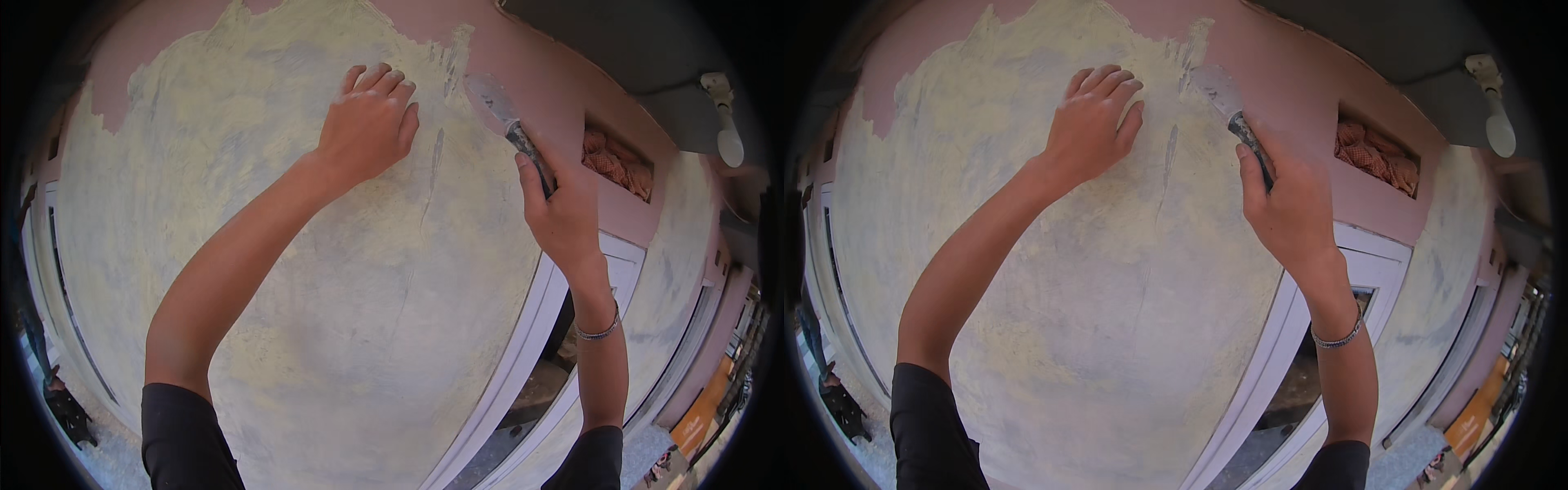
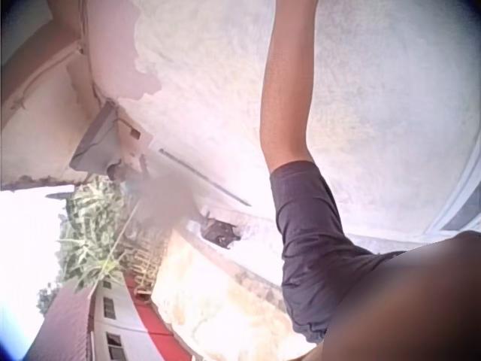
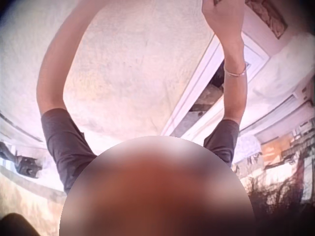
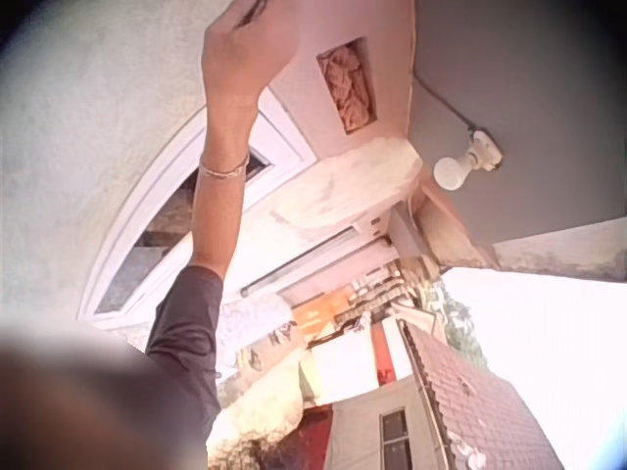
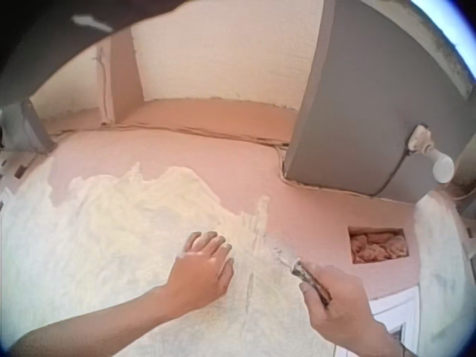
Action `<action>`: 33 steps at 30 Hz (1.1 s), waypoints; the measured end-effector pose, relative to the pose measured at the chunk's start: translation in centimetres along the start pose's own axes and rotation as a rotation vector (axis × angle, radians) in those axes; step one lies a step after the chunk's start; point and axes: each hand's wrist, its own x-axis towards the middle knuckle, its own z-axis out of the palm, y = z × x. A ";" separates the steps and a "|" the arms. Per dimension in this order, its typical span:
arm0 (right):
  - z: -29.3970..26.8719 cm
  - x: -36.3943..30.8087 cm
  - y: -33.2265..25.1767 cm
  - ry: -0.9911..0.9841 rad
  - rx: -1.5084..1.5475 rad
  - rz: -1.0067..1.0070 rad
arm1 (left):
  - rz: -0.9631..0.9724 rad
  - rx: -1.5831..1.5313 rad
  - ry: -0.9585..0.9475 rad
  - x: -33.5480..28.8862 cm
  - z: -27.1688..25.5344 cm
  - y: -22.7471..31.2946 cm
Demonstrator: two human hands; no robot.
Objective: The person uses a putty knife to apply and smooth a light-colored plaster-like material onto an exterior wall around a white window frame. The person repeatedly spreads and levels the material along the top and side edges of the window, working in small sections.
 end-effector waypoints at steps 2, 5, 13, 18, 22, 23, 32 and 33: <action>0.8 3.2 0.6 -0.091 -0.068 0.012 | 0.058 0.132 0.010 0.2 0.8 -1.6; 2.3 6.6 0.7 -0.139 -0.139 0.011 | -0.026 0.156 -0.097 0.0 1.3 -3.0; 4.8 10.2 -0.4 -0.149 -0.372 0.043 | 0.010 0.146 -0.139 -0.1 1.0 -4.0; 6.0 8.9 -1.9 -0.132 -0.453 0.089 | 0.024 0.186 -0.052 -0.5 2.0 -3.9; 6.8 8.8 -2.7 -0.091 -0.419 0.094 | 0.049 0.246 -0.006 -1.0 2.6 -3.9; 6.9 8.8 -2.8 -0.111 -0.451 0.081 | 0.049 0.237 0.012 -1.1 2.7 -4.0; 7.8 8.5 -2.9 -0.046 -0.435 0.104 | 0.053 0.272 -0.021 -1.1 2.8 -4.3; 8.0 8.8 -2.8 -0.080 -0.481 0.118 | 0.063 0.290 -0.023 -1.1 2.9 -4.3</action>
